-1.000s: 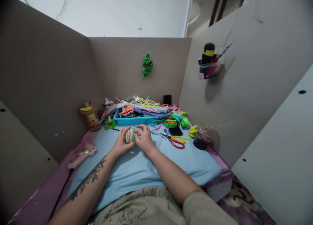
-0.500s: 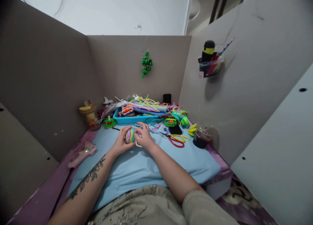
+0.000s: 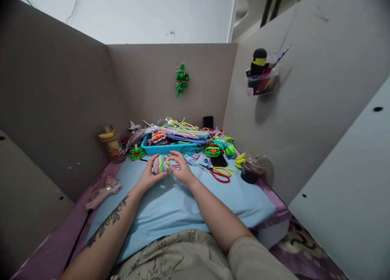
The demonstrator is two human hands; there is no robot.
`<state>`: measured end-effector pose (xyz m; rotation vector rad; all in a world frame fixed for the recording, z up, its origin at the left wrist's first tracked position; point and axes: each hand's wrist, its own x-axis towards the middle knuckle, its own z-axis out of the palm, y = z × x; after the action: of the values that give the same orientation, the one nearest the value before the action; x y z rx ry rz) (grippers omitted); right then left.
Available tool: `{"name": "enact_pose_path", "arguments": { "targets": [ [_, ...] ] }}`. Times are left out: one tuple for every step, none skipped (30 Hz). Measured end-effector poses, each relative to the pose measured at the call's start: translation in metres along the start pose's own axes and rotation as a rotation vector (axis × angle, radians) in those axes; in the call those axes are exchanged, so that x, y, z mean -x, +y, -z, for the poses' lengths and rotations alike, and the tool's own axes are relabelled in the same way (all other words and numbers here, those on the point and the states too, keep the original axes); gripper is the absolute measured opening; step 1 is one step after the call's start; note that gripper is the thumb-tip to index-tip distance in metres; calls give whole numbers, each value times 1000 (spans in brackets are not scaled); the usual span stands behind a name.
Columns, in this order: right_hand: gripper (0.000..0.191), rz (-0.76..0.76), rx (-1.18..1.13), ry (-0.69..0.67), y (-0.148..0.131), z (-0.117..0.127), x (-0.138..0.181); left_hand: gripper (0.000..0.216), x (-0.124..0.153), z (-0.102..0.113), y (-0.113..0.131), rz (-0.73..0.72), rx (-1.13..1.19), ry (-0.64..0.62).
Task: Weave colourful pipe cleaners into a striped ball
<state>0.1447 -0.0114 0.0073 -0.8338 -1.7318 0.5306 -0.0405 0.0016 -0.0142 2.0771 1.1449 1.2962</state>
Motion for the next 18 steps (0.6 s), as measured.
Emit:
{"name": "enact_pose_path", "arguments": {
  "targets": [
    [24,26,17,-11,-1,0,1,80,0,0,-1,14,12,2],
    [21,50,43,-15,-1,0,2,80,0,0,-1,16,18,0],
    [16,71,76,-14,-2,0,2,80,0,0,-1,10,17,-5],
    [11,90,110,-9,-3,0,3,79,0,0,-1,-1,10,-12],
    [8,107,139,-2,-3,-1,3,78,0,0,0,-17,-1,-23],
    [7,122,160,0,-4,-1,3,76,1,0,1,-37,-16,-42],
    [7,128,170,1,-5,-2,3,75,1,-1,3,-58,-29,-72],
    [6,122,168,6,-7,-3,2,73,2,-1,4,-77,-39,-108],
    [6,103,152,22,-8,-4,1,71,2,-2,5,-95,-41,-144],
    [6,71,124,49,-8,-4,-1,69,3,-3,7,-112,-36,-174],
    [7,32,91,84,-8,-5,-3,68,4,-4,8,-126,-27,-193],
    [8,-9,60,120,-8,-6,-4,68,4,-5,8,-137,-15,-195],
    [9,-47,33,152,-7,-7,-5,69,4,-5,9,-141,-5,-183],
    [9,-79,13,174,-5,-9,-6,70,3,-5,9,-138,3,-161],
    [9,-104,-4,188,-3,-10,-6,72,3,-5,8,-122,9,-129],
    [14,-123,-21,198,-1,-11,-6,74,2,-5,7,-94,17,-88],
    [20,-139,-42,207,2,-12,-5,76,1,-4,6,-55,36,-43],
    [25,-155,-66,211,4,-13,-4,77,0,-4,5,-8,71,0]
  ]
}}
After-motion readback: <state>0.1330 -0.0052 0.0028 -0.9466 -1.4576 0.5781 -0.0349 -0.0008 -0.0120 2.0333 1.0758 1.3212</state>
